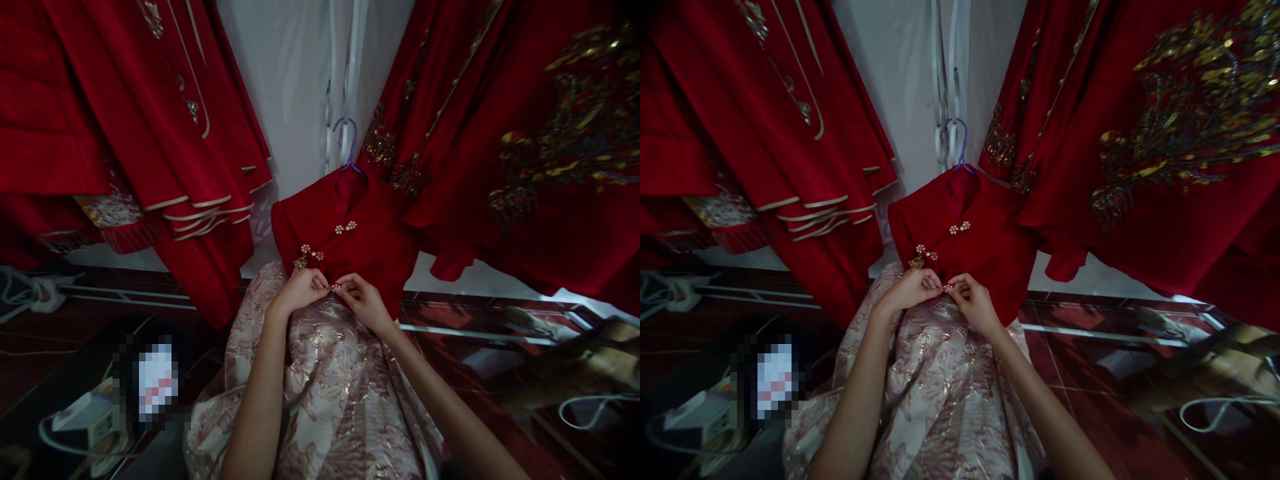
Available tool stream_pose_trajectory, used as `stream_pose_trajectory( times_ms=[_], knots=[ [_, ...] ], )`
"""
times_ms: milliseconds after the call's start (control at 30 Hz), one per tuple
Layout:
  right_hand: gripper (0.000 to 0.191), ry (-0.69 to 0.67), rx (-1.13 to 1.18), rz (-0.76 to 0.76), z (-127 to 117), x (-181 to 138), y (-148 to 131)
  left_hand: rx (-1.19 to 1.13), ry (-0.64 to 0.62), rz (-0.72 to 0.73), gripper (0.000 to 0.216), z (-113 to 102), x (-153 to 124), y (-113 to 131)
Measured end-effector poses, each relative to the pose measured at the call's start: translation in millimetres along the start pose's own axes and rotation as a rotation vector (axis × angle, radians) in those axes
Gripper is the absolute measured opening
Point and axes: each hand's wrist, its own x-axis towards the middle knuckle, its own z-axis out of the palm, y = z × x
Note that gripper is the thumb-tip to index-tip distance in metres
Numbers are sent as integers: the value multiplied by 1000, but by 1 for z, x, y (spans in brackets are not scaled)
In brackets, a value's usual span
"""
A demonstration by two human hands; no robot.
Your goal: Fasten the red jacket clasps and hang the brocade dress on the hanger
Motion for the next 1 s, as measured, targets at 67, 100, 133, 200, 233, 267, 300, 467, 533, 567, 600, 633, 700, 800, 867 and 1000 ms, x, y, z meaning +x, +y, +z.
stream_pose_trajectory(
  times_ms=[67,100,133,200,233,267,300,467,533,567,600,633,700,800,867,1000],
  knots=[
    [27,41,-13,5,4,-1,0,-11,-11,-2,16,0,0,0],
    [27,50,-20,5,6,-1,-1,-16,-17,-4,16,-1,-1,1],
    [27,52,-26,4,7,-2,-1,-21,-22,-7,16,-1,-1,1],
    [26,51,-31,1,8,-2,-2,-41,-37,-18,16,-1,0,1],
    [25,53,-32,-2,8,-3,-2,-60,-46,-27,16,-1,0,1],
    [25,56,-35,-6,8,-3,-3,-83,-55,-37,16,-1,1,1],
    [24,57,-40,-10,8,-3,-3,-105,-64,-45,16,0,1,1],
    [20,63,-64,-38,8,-3,-3,-122,-69,-53,21,2,1,3],
    [18,63,-64,-43,9,-3,-2,-87,-46,-35,25,4,1,5],
    [17,62,-65,-44,9,-3,-2,-64,-34,-24,27,5,1,6],
    [17,62,-68,-44,9,-3,-2,-41,-21,-14,28,5,0,7],
    [17,65,-72,-45,9,-3,-2,-17,-10,-7,27,6,1,7],
    [17,72,-81,-48,9,-4,-2,13,5,-2,22,7,1,8],
    [19,77,-80,-46,8,-4,-2,7,9,-5,16,7,2,8],
    [19,76,-75,-44,8,-4,-3,-11,1,-13,17,7,2,8],
    [18,68,-87,-56,10,-3,-2,-35,-39,-36,17,5,1,6]
  ],
)
